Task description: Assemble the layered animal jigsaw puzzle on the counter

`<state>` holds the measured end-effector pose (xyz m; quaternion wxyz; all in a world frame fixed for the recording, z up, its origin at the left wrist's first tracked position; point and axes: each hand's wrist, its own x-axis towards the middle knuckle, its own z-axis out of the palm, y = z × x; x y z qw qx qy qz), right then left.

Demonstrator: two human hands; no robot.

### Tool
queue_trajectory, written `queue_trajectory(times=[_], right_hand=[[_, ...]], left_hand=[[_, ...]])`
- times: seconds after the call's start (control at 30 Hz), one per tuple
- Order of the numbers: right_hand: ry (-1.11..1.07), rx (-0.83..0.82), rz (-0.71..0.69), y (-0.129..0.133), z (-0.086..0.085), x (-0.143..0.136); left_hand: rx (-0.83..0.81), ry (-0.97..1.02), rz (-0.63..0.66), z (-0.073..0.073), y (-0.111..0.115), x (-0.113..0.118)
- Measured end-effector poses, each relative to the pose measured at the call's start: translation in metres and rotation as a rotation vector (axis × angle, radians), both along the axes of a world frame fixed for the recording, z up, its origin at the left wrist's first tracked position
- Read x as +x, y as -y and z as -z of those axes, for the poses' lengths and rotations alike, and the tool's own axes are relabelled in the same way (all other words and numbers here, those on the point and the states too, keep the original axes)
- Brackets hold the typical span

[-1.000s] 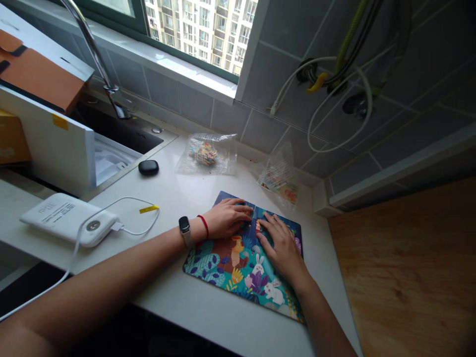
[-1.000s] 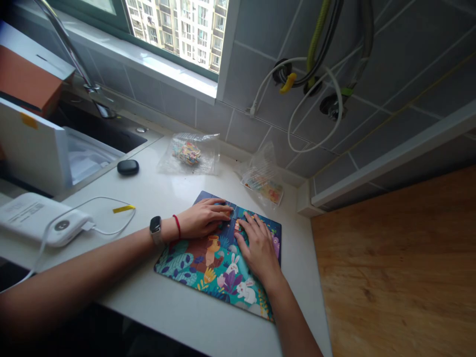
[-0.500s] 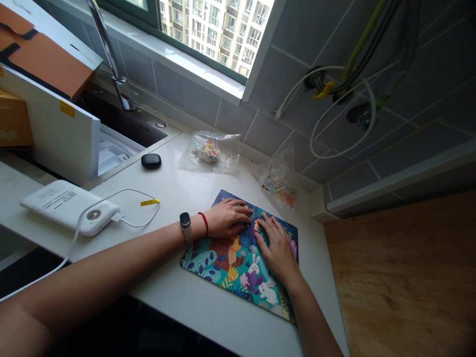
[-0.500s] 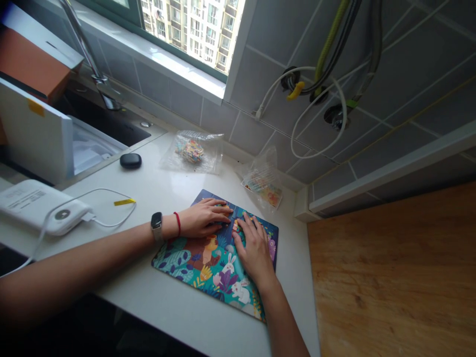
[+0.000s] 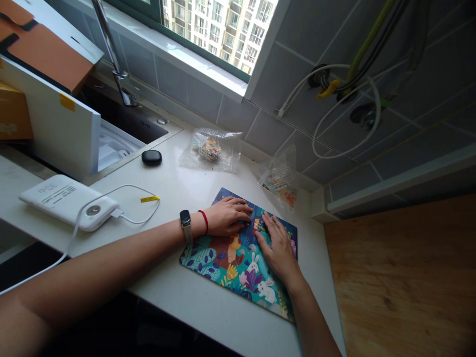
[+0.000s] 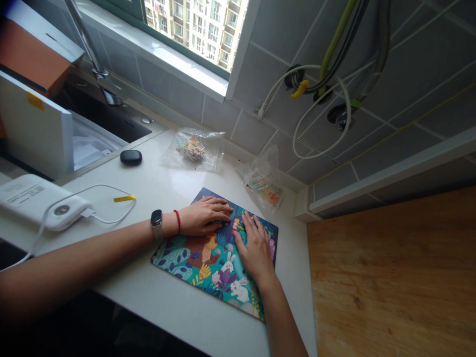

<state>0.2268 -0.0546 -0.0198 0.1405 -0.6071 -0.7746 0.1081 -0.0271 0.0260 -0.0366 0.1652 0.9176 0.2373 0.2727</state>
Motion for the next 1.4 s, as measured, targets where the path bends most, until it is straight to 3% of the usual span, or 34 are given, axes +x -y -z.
queue_trajectory(times=[0.3, 0.6, 0.93, 1.17, 1.4], right_hand=[[0.043, -0.028, -0.006, 0.0, 0.0, 0.001], [0.057, -0.041, -0.063, -0.005, 0.001, -0.016], [0.137, -0.125, -0.026, -0.005, 0.004, -0.007], [0.249, -0.092, 0.061, -0.003, 0.01, -0.015], [0.32, -0.118, 0.106, -0.002, 0.001, -0.026]], left_hand=[[-0.046, -0.044, -0.012, 0.006, 0.001, -0.001], [-0.004, -0.07, 0.008, 0.013, 0.006, 0.006], [0.003, -0.147, -0.189, 0.024, 0.004, 0.002], [-0.013, -0.28, -0.226, 0.015, 0.007, 0.003], [0.021, -0.3, -0.223, 0.016, 0.007, 0.004]])
